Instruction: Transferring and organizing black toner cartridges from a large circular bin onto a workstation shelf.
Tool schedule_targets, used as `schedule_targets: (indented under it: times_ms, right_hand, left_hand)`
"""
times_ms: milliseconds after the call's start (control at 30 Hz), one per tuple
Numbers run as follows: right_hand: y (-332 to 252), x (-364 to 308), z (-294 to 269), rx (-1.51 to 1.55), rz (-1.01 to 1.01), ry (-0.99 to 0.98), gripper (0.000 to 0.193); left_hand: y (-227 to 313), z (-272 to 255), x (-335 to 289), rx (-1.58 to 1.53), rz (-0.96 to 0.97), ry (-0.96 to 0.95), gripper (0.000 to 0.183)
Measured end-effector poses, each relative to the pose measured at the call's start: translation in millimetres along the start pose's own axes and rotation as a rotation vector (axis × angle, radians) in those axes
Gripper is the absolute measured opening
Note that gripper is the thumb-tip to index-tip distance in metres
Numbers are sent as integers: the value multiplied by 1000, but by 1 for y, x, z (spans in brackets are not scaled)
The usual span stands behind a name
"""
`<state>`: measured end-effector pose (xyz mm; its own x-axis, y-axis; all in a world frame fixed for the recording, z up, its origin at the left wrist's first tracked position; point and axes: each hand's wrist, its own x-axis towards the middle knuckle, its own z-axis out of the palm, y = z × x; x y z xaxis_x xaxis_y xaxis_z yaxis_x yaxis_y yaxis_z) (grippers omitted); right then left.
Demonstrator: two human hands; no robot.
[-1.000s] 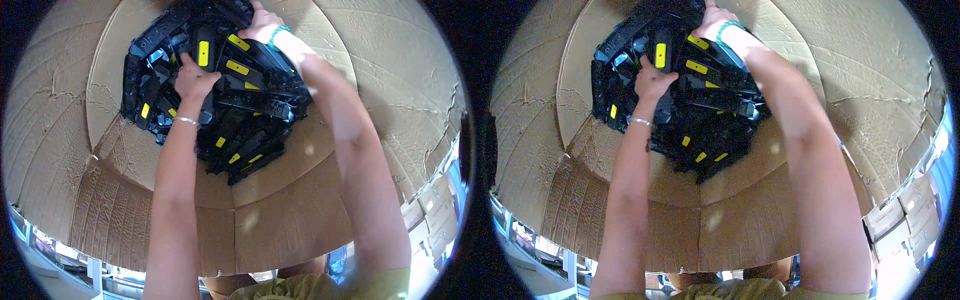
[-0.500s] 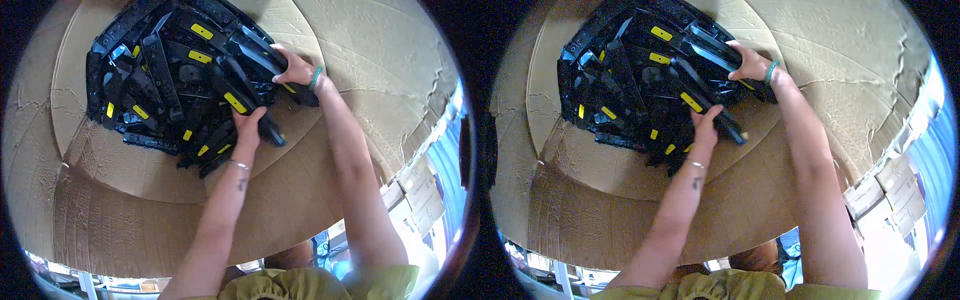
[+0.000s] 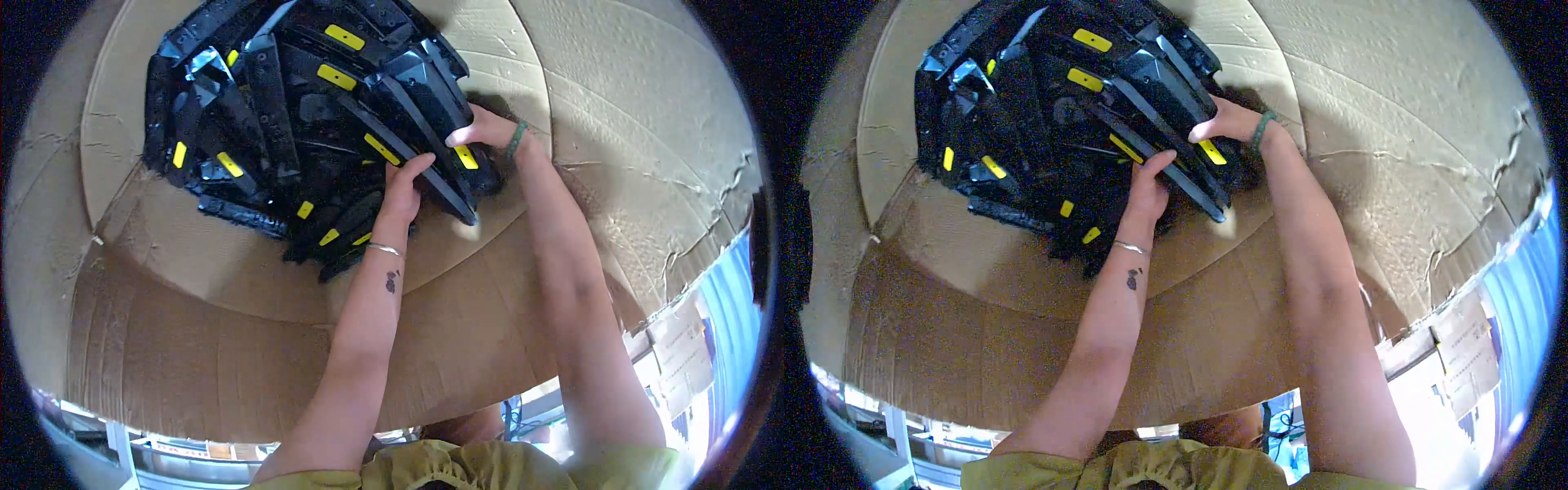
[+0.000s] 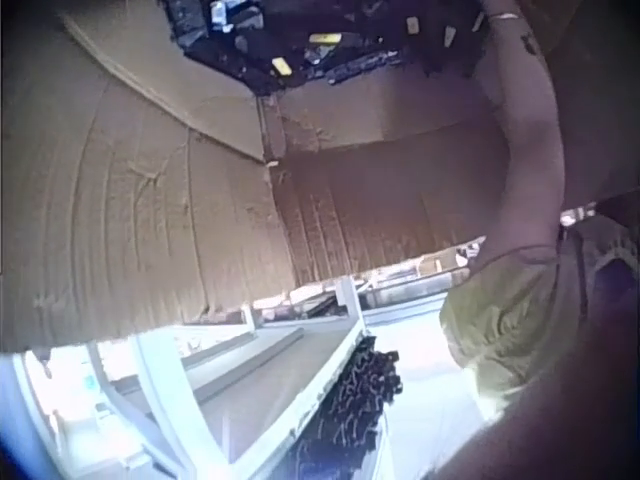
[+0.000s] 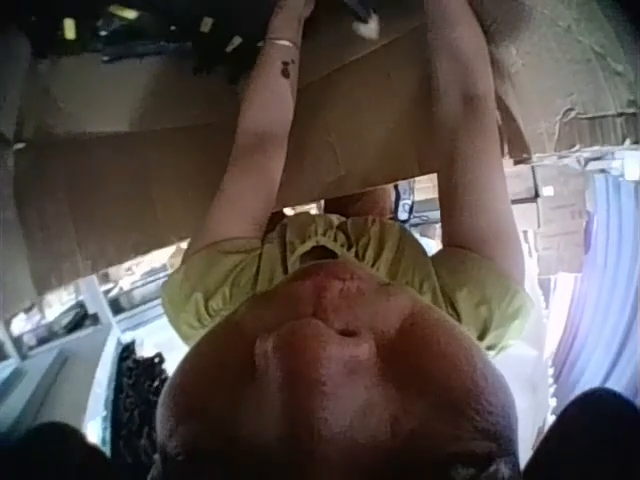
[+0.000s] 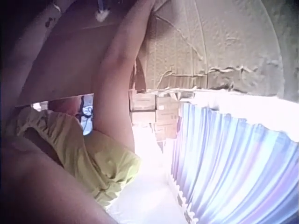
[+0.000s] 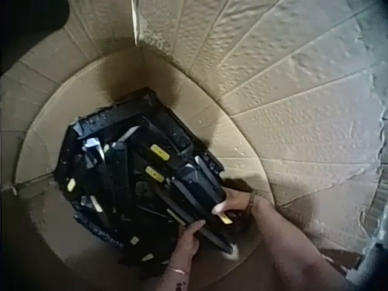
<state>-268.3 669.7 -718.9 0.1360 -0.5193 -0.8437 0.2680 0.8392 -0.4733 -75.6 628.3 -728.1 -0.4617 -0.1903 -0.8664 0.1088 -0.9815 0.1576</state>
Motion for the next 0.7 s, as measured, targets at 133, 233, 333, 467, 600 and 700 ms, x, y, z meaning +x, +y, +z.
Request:
schedule_targets:
  times_ms: [133, 233, 333, 467, 600, 700]
  right_hand:
    - [-34, -11, 45, 105, -130, 149, 68]
    - [-61, -31, 67, 96, -346, 180, 85]
    - [-141, -86, 115, -34, -412, 281, 87]
    - [-212, -163, 203, 392, -559, 203, 71]
    - [-267, -295, 237, 136, -455, 157, 62]
    - [-294, -359, 294, 44, -645, -12, 62]
  left_hand:
    - [47, 10, -38, 63, -10, -50, 35]
    - [97, 26, -75, 270, 71, -139, 41]
    - [169, 57, -135, 444, 123, -170, 51]
    - [228, 105, -268, 610, 338, -40, 66]
    - [240, 126, -389, 918, 616, -19, 75]
    - [251, 136, -502, 837, 733, -66, 77]
